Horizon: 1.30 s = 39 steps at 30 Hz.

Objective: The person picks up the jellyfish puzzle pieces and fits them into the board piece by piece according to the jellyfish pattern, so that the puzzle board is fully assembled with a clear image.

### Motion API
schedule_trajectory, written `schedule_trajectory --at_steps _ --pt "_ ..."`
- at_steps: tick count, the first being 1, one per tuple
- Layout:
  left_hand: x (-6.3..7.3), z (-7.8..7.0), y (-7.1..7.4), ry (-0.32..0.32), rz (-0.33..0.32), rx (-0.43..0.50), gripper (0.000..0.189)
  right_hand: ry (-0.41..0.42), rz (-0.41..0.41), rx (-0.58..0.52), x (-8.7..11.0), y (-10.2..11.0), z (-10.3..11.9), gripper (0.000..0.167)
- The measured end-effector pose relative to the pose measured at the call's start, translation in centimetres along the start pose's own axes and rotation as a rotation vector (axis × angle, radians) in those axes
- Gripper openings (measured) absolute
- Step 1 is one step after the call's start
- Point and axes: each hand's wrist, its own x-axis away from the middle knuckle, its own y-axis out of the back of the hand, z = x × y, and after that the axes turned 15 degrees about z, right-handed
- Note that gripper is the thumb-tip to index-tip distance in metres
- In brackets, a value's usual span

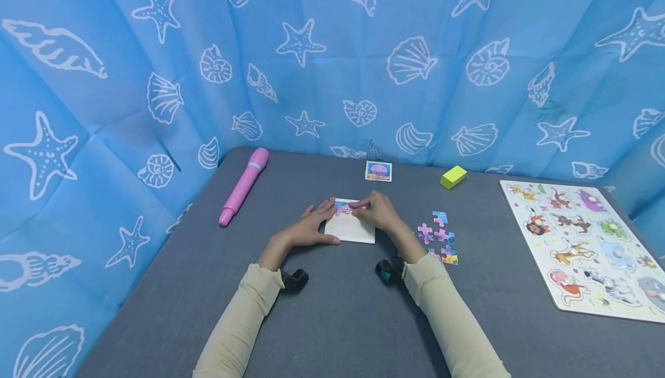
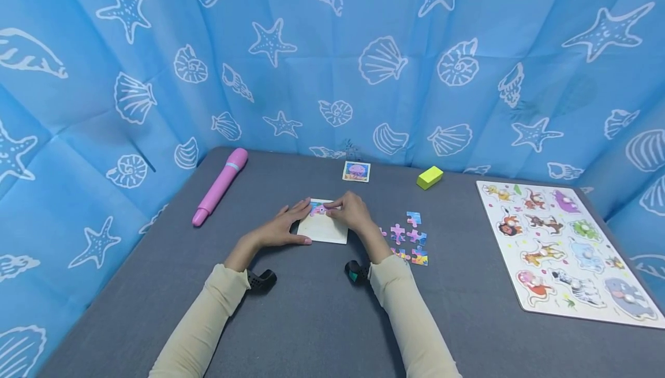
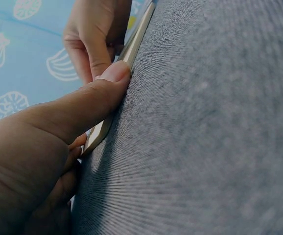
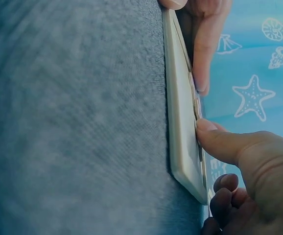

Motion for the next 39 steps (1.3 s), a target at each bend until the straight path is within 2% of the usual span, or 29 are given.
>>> schedule_trajectory --at_steps 5,8,9,12,15,17,22,28,35,39 --pt "0.02 -0.1 0.04 -0.003 0.001 0.007 0.09 -0.007 0.007 -0.013 -0.04 0.11 -0.13 0.018" --pt "0.03 -0.05 0.02 -0.007 0.0 0.007 0.09 0.022 0.004 -0.042 -0.05 0.12 -0.35 0.018" --pt "0.02 -0.01 0.0 -0.007 0.0 0.006 0.09 0.056 -0.01 -0.043 -0.06 0.04 -0.57 0.017" --pt "0.06 0.09 0.0 -0.005 -0.003 0.006 0.09 0.07 0.003 -0.04 -0.08 0.08 -0.65 0.019" --pt "0.09 0.11 0.01 -0.005 -0.002 0.007 0.091 0.052 0.015 -0.023 -0.06 0.1 -0.5 0.02" --pt "0.11 0.05 0.02 -0.007 -0.001 0.008 0.091 0.012 0.031 -0.01 -0.01 0.17 -0.22 0.021" --pt "0.09 -0.11 0.09 -0.005 0.003 0.004 0.09 -0.011 0.025 0.026 0.05 0.14 0.0 0.021" --pt "0.01 -0.11 0.13 -0.004 0.005 0.002 0.09 -0.034 0.032 0.013 0.0 0.27 0.11 0.021" --pt "0.06 -0.01 0.09 -0.016 0.012 0.008 0.088 -0.076 0.067 0.054 -0.19 0.26 0.13 0.022" --pt "0.08 -0.04 0.08 -0.016 0.01 0.003 0.088 -0.092 0.047 0.042 -0.14 0.11 0.14 0.023"
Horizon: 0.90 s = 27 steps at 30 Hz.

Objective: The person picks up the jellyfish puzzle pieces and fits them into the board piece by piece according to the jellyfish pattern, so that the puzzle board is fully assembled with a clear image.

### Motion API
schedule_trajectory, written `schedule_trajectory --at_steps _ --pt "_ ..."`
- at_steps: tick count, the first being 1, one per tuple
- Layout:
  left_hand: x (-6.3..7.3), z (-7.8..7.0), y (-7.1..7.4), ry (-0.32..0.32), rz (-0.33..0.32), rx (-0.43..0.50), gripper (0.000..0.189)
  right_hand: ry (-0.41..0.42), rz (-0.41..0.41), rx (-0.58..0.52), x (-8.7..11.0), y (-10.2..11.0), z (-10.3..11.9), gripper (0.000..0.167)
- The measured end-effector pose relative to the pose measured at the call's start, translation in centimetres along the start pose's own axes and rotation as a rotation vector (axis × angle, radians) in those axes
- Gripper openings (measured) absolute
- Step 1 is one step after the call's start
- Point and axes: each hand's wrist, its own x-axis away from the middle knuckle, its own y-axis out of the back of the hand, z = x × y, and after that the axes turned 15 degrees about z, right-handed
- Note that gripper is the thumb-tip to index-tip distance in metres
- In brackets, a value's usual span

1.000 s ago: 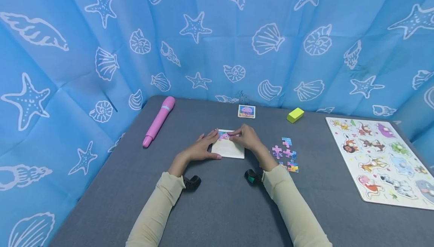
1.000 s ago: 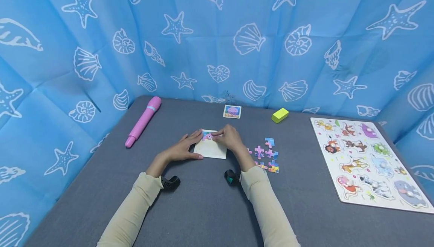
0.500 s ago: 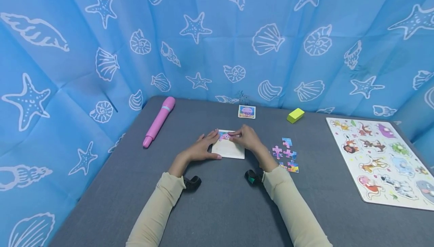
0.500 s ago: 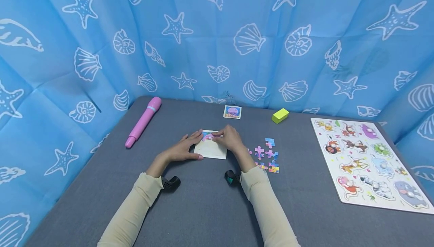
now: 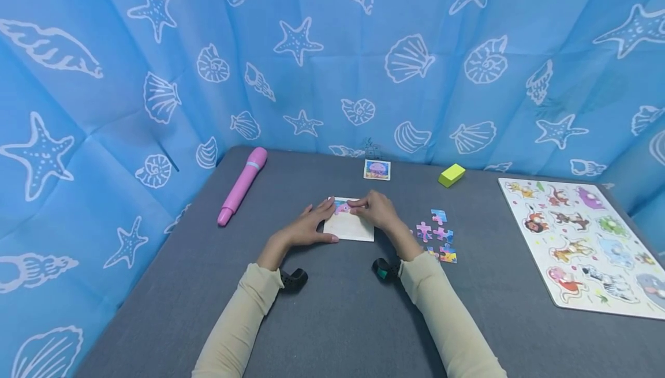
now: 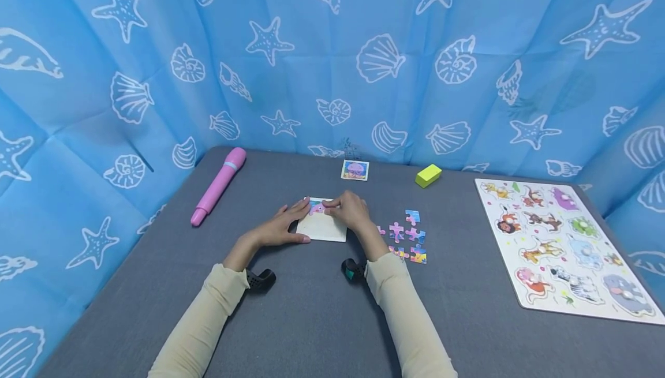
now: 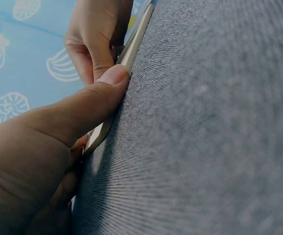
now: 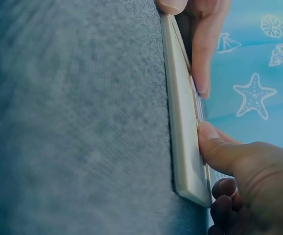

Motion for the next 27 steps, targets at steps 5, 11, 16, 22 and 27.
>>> schedule_trajectory --at_steps 5,11,16,22,27 --pt "-0.2 -0.3 0.2 -0.004 -0.005 -0.003 0.089 -0.005 -0.023 -0.02 0.1 0.1 -0.1 0.023" --pt "-0.3 -0.4 0.2 -0.005 0.004 -0.015 0.09 0.01 -0.033 -0.043 0.4 0.2 -0.5 0.024" --pt "-0.4 -0.5 0.0 -0.013 0.002 -0.012 0.09 0.066 -0.058 -0.095 0.8 0.6 -1.0 0.027" --pt "-0.3 -0.6 -0.2 0.003 -0.01 -0.016 0.091 0.128 -0.06 -0.097 1.8 2.2 -2.2 0.036" --pt "-0.5 -0.8 -0.2 -0.024 -0.035 -0.004 0.093 0.116 -0.092 -0.075 3.1 4.1 -3.6 0.038"
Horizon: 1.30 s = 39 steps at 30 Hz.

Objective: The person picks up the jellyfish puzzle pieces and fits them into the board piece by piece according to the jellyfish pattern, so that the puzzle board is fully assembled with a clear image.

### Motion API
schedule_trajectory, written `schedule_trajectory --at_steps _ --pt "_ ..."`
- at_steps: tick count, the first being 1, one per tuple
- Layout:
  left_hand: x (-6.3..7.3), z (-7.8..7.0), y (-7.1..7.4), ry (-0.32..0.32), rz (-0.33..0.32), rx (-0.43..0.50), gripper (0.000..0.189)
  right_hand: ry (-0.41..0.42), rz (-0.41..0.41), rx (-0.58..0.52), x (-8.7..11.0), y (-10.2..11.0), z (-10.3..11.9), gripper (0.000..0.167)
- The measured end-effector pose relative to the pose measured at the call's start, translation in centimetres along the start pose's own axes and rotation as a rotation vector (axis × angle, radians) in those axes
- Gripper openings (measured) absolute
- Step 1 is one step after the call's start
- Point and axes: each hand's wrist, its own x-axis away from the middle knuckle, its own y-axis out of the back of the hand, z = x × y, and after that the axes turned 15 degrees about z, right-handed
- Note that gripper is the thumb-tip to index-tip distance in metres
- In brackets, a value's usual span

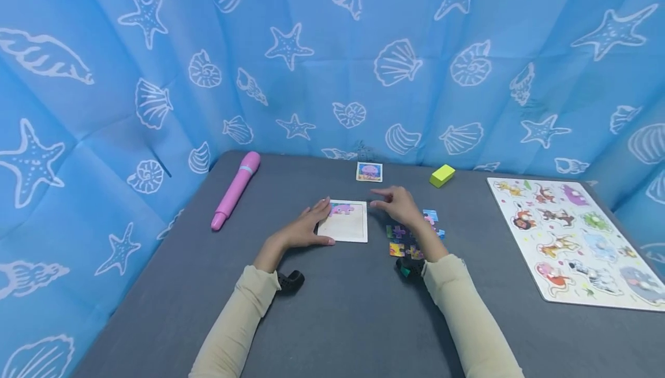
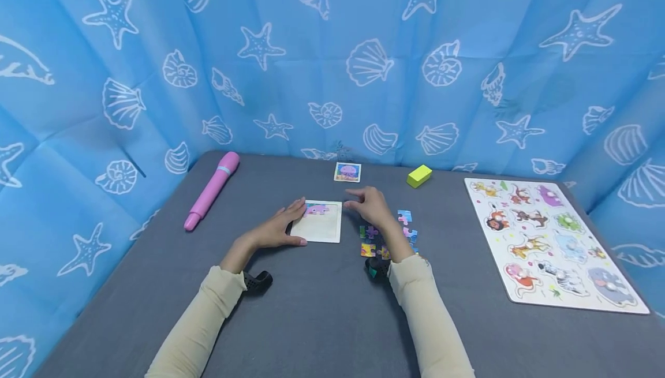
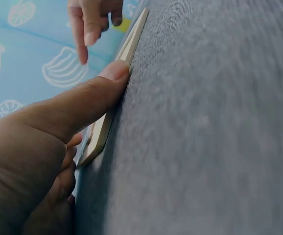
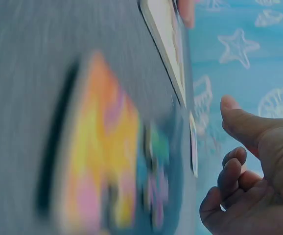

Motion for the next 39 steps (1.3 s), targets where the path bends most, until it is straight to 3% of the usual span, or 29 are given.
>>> schedule_trajectory --at_steps 7,16,27,39 --pt "-0.5 -0.2 -0.2 -0.002 0.014 -0.031 0.094 -0.067 -0.023 -0.011 2.4 2.3 -2.7 0.037" --pt "-0.7 -0.2 -0.3 0.018 0.033 -0.039 0.095 -0.211 0.012 -0.041 5.9 5.2 -6.3 0.042" --pt "-0.6 -0.4 -0.1 0.001 0.025 -0.026 0.093 -0.157 0.077 -0.035 7.8 6.5 -8.5 0.04" --pt "-1.0 -0.7 -0.1 0.018 0.038 -0.026 0.093 -0.141 0.103 0.025 8.1 6.9 -9.0 0.037"
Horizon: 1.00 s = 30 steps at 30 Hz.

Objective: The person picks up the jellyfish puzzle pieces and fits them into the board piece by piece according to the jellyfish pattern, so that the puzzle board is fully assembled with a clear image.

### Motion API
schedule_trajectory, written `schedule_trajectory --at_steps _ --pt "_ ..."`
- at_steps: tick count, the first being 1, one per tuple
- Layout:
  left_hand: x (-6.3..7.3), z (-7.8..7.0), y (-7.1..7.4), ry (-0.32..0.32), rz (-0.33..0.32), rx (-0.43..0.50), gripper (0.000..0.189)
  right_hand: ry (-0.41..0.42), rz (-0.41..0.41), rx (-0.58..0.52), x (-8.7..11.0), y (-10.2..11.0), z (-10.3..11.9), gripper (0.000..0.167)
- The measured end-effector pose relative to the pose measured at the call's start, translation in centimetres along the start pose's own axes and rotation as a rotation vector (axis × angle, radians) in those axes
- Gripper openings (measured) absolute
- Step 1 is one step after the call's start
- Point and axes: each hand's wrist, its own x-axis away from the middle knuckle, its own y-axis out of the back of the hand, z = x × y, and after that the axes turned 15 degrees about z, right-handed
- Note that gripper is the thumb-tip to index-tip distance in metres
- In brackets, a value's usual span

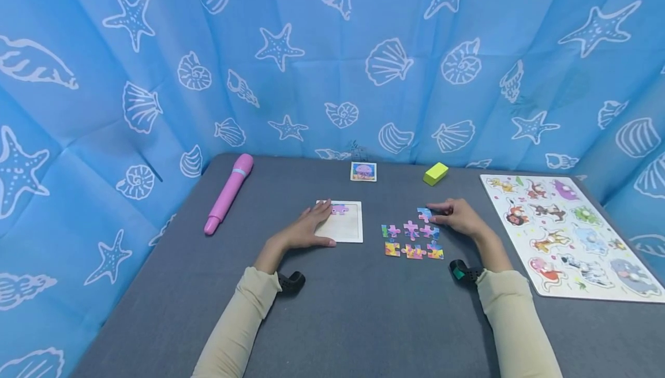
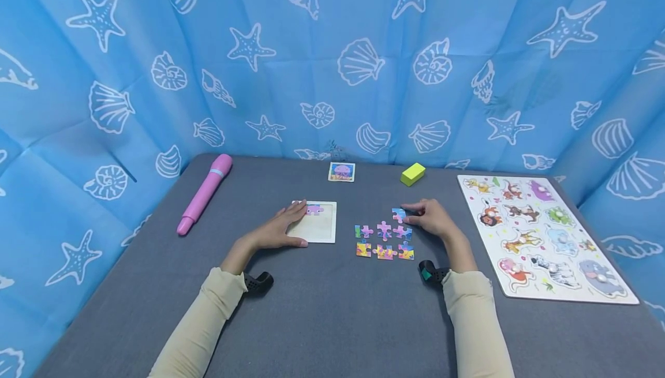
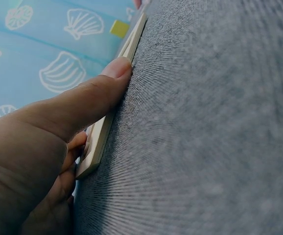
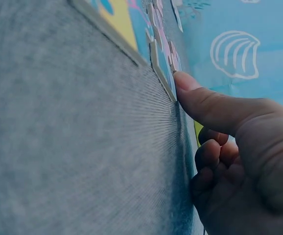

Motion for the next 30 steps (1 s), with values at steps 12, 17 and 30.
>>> schedule_trajectory --at_steps 12,17,30 --pt "0.0 0.3 -0.1 -0.004 -0.016 0.008 0.093 -0.022 -0.024 0.0 -0.4 -0.3 -0.1 0.033" --pt "0.0 0.4 -0.1 -0.001 -0.015 0.015 0.094 -0.027 -0.026 0.005 -0.5 -0.3 -0.1 0.033" --pt "0.0 0.2 0.0 -0.011 -0.012 0.008 0.094 -0.015 -0.067 -0.069 -2.0 -1.2 2.9 0.035"
